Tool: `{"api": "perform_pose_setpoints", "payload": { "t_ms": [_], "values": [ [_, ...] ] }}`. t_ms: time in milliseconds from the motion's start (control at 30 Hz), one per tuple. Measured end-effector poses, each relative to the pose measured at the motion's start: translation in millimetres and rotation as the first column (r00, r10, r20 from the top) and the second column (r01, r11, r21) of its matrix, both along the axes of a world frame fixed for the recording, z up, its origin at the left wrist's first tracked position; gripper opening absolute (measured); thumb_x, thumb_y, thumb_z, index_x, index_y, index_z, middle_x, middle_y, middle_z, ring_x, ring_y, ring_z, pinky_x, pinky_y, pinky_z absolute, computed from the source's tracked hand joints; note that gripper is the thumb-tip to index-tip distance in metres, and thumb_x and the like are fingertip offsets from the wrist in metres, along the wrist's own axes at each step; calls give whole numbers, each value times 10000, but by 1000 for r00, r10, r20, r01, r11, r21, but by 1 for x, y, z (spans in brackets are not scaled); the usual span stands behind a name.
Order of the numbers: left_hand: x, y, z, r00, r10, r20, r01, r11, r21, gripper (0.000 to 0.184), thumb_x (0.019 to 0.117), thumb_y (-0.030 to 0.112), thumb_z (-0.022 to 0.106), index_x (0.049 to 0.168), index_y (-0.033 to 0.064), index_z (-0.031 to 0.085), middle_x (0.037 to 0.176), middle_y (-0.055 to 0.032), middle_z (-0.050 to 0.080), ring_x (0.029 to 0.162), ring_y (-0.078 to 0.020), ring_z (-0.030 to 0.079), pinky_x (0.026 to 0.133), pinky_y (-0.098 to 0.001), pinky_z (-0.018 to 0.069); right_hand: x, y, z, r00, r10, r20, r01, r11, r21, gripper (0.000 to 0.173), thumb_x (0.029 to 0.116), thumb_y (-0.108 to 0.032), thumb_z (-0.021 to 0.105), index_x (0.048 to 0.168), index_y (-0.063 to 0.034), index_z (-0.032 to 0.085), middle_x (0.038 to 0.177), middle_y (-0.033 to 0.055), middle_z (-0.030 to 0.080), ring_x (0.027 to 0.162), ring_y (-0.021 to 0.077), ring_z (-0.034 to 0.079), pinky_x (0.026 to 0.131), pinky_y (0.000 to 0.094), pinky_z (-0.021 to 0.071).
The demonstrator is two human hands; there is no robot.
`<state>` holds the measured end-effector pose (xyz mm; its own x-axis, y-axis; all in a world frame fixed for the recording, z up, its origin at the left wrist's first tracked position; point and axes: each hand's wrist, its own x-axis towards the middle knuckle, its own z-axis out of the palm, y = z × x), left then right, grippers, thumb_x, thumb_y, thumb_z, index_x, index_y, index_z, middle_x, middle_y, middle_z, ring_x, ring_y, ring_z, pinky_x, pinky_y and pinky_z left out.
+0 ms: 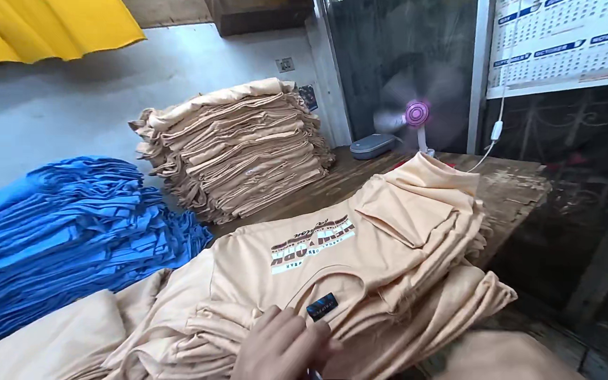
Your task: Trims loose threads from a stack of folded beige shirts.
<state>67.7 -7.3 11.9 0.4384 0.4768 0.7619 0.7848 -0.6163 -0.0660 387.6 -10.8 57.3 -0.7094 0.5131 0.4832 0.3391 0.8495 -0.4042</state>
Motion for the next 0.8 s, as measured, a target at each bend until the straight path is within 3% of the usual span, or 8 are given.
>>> {"api": "perform_pose_setpoints", "payload": {
  "t_ms": [100,167,267,333,500,567,667,800],
  "values": [
    [21,10,16,983,83,163,-61,989,-135,388,962,491,672,1081,127,738,788,-22,671,675,-146,614,647,-367,540,-41,21,-2,802,-208,-560,196,977,-82,152,1032,-90,580,1052,1,700,958,56,725,784,113,723,694,299,651],
    [31,27,13,979,36,198,-1,985,-172,337,945,464,688,1080,161,746,839,22,701,682,-89,631,637,-323,570,-67,42,-16,628,-304,-716,262,949,-173,134,1021,-23,496,1085,-11,613,995,47,708,763,134,740,647,310,677],
    [39,45,8,953,-96,286,152,972,-181,155,969,275,657,1009,169,762,846,60,710,666,5,603,604,-179,533,-74,50,-40,635,-447,-630,378,891,-251,106,934,-75,598,1025,-51,647,1016,40,686,815,110,706,664,280,634],
    [39,47,6,931,-157,329,228,955,-190,151,993,250,644,1003,150,756,852,59,705,667,19,587,598,-154,510,-73,43,-45,664,-480,-574,404,876,-265,110,908,-178,680,928,-71,695,1054,69,662,889,102,691,689,247,626],
    [41,44,2,914,-204,350,279,943,-181,145,991,231,639,993,142,754,846,59,700,695,21,595,616,-146,507,-86,35,-47,660,-578,-479,544,808,-224,341,866,-433,799,896,-93,787,1209,117,624,919,99,686,756,252,621],
    [40,43,3,912,-187,364,269,945,-188,158,1002,245,638,988,140,756,834,62,694,669,24,579,589,-146,491,-90,41,-53,666,-553,-501,552,817,-169,166,852,-318,799,814,-157,814,1177,75,653,928,103,630,784,281,558],
    [38,33,6,917,-84,390,190,952,-241,138,955,237,697,1037,143,756,838,48,683,647,10,561,562,-163,479,-81,42,-58,672,-424,-607,382,901,-205,44,837,-179,820,810,-144,822,1155,88,652,939,61,627,768,196,556],
    [41,11,13,945,19,325,44,982,-185,377,861,307,806,1205,171,733,980,-47,665,884,-160,628,778,-380,520,-59,33,-56,697,-320,-642,155,941,-301,77,853,-178,836,852,-101,831,1150,101,632,972,48,622,754,162,554]
  ]
}}
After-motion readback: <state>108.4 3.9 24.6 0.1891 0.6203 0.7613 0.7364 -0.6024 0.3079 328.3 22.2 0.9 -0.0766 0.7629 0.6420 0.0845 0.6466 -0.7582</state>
